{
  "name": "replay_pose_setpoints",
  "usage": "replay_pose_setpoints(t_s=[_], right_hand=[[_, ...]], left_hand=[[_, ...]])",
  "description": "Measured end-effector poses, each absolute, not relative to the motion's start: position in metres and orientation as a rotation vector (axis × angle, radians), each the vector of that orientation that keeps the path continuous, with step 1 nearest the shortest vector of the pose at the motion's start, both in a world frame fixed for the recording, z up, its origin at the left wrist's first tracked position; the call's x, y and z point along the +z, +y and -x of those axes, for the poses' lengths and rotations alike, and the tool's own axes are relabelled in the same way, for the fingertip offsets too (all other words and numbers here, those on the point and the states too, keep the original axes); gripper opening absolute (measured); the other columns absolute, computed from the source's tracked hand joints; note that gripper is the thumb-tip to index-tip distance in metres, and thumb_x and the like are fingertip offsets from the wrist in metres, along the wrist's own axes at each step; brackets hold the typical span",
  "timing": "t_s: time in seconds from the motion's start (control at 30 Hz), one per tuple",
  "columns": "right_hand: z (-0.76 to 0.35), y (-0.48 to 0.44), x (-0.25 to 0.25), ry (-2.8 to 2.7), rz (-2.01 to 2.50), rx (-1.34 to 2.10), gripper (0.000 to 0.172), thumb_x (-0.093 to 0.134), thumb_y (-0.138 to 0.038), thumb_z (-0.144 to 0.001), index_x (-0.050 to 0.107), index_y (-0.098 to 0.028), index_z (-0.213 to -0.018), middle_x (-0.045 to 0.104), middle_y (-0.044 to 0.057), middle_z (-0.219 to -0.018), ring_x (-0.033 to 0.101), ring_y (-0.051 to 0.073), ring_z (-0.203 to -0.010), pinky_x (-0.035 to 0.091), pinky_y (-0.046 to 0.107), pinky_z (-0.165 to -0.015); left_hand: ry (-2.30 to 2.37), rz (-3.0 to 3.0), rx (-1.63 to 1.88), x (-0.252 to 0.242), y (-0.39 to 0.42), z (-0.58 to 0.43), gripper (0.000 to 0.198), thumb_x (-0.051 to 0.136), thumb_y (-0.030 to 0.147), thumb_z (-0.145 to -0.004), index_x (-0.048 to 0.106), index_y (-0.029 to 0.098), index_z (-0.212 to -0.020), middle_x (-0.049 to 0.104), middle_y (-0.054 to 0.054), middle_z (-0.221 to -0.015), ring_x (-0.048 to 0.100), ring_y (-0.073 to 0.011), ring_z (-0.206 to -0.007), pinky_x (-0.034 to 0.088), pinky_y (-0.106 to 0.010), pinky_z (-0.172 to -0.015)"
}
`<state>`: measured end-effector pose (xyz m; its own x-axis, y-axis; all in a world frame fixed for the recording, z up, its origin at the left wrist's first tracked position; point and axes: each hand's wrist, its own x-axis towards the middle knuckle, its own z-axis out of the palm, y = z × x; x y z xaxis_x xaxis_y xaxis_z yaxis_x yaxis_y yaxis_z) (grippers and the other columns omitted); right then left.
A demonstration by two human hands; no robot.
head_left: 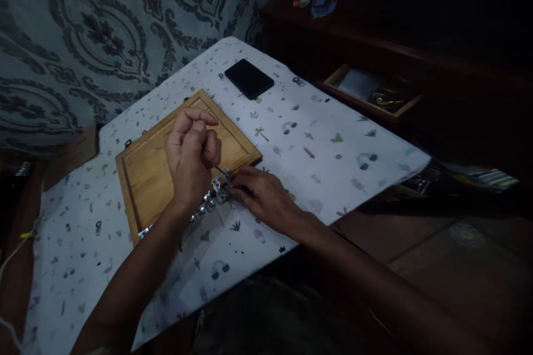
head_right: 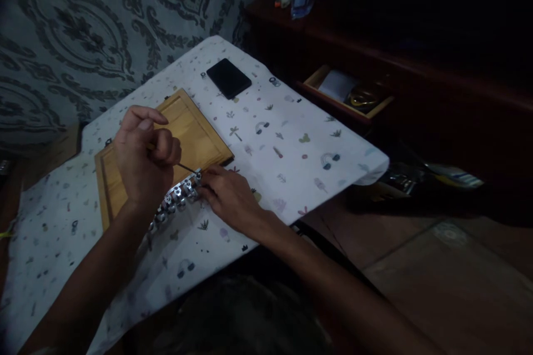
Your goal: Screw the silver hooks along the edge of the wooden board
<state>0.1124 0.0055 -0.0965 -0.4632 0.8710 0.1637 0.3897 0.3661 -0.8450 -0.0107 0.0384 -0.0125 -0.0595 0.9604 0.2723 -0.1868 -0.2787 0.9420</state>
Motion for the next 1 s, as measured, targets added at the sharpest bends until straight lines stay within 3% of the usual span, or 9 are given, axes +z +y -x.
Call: replay_pose_setpoints(t_s=[0.63,1.0], right_hand=[[-0.113,0.005,-0.096,-2.024,1.076,1.017,0.014,0.058,-0.022,-0.097,0.072,-0.019,-0.097,0.071,0.006,-0.104,0.066,0.018,-0.092,0.048,0.032,-0.081],[-0.112,0.006,-0.097,-2.029,1.070,1.009,0.013,0.060,-0.021,-0.096,0.072,-0.017,-0.094,0.070,0.006,-0.098,0.065,0.017,-0.089,0.047,0.030,-0.078]], left_hand=[[0.894,-1.313,1.573,-0.003,0.020,0.015,0.014,0.067,0.028,-0.087,0.059,0.021,-0.079,0.025,0.010,-0.044,0.017,-0.0059,-0.035,0.021,-0.020,-0.039],[0.893,-1.257,1.568,-0.012,0.020,0.013,0.015,0.069,0.028,-0.083,0.059,0.019,-0.079,0.028,0.011,-0.043,0.017,-0.0045,-0.036,0.023,-0.017,-0.040]])
